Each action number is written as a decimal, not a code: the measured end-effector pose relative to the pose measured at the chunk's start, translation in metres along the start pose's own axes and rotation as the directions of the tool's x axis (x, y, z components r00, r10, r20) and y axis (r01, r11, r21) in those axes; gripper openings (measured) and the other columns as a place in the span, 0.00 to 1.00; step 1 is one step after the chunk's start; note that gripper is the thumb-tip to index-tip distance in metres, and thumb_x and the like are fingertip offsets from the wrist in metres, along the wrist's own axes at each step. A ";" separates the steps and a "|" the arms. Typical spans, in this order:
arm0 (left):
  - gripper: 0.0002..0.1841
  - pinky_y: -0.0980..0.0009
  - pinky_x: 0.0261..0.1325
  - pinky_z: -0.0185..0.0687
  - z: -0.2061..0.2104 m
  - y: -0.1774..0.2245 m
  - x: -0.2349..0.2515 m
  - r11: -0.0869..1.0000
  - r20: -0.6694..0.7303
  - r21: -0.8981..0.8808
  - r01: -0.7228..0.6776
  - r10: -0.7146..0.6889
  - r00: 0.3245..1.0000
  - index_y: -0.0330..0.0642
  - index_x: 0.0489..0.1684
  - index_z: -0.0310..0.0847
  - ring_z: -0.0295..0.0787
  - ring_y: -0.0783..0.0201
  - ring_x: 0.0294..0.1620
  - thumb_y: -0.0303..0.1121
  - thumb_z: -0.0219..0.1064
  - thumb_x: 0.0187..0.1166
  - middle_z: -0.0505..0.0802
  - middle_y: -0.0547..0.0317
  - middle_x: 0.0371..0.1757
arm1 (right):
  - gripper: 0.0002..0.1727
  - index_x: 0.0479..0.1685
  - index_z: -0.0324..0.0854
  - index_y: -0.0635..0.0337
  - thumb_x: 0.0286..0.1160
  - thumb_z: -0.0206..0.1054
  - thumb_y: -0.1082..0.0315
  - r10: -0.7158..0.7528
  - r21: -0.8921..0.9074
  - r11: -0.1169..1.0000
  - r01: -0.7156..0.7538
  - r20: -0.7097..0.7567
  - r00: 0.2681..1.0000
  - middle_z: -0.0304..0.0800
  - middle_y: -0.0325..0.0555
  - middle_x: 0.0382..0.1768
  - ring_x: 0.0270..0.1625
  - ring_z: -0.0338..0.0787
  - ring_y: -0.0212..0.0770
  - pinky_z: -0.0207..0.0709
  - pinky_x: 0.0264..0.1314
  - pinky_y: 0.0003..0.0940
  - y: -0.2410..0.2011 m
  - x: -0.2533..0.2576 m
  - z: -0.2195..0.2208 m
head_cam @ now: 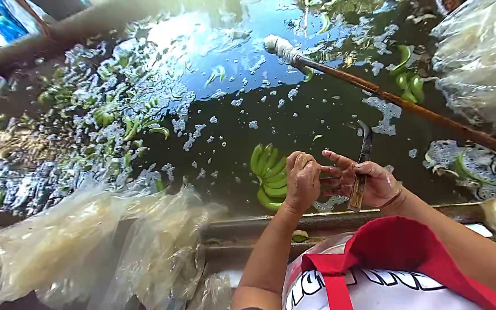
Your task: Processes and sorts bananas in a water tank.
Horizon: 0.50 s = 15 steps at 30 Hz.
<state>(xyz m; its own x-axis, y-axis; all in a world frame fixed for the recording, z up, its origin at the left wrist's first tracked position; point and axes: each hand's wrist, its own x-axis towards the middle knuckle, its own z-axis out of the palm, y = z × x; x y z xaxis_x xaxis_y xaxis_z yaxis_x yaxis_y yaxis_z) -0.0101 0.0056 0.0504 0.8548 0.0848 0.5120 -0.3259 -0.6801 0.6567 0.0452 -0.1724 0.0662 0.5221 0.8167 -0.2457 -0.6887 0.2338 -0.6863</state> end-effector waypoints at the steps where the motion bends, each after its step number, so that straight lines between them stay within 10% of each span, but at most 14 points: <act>1: 0.06 0.47 0.78 0.67 0.001 0.001 -0.001 1.000 0.011 0.010 0.019 -0.019 1.000 0.31 0.24 0.87 0.82 0.38 0.65 0.17 0.65 0.68 0.92 0.41 0.43 | 0.41 0.90 0.58 0.40 0.73 0.65 0.46 0.007 -0.027 1.000 -0.007 -0.004 1.000 0.85 0.37 0.73 0.71 0.87 0.42 0.83 0.68 0.43 -0.001 0.000 0.001; 6: 0.08 0.46 0.78 0.68 0.002 0.007 -0.001 0.982 0.043 0.007 0.189 -0.189 0.981 0.24 0.32 0.83 0.81 0.34 0.67 0.18 0.58 0.77 0.89 0.31 0.48 | 0.43 0.92 0.52 0.43 0.75 0.62 0.47 0.003 -0.066 0.998 -0.004 -0.025 1.000 0.85 0.39 0.74 0.73 0.86 0.43 0.83 0.69 0.43 0.000 0.001 0.000; 11: 0.16 0.48 0.77 0.70 -0.025 0.006 0.012 0.834 0.176 0.051 0.549 -0.549 0.817 0.18 0.54 0.79 0.80 0.37 0.69 0.25 0.48 0.90 0.86 0.26 0.60 | 0.41 0.91 0.56 0.36 0.74 0.62 0.45 -0.022 0.059 0.998 0.024 -0.039 0.999 0.84 0.44 0.74 0.75 0.85 0.52 0.82 0.71 0.54 -0.002 -0.001 -0.006; 15: 0.17 0.50 0.68 0.75 -0.026 0.002 0.005 0.820 0.125 0.000 0.573 -0.569 0.813 0.21 0.44 0.81 0.84 0.42 0.58 0.25 0.48 0.90 0.88 0.32 0.48 | 0.40 0.87 0.63 0.36 0.71 0.67 0.41 -0.062 0.149 0.987 0.064 -0.019 0.998 0.83 0.47 0.75 0.73 0.86 0.58 0.82 0.70 0.58 -0.001 0.002 -0.009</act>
<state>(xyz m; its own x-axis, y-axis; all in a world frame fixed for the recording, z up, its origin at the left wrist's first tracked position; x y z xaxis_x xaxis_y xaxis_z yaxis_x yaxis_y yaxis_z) -0.0171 0.0231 0.0688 0.9309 0.3644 -0.0264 0.2226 -0.5084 0.8318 0.0518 -0.1759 0.0603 0.5733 0.7905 -0.2154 -0.7208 0.3616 -0.5914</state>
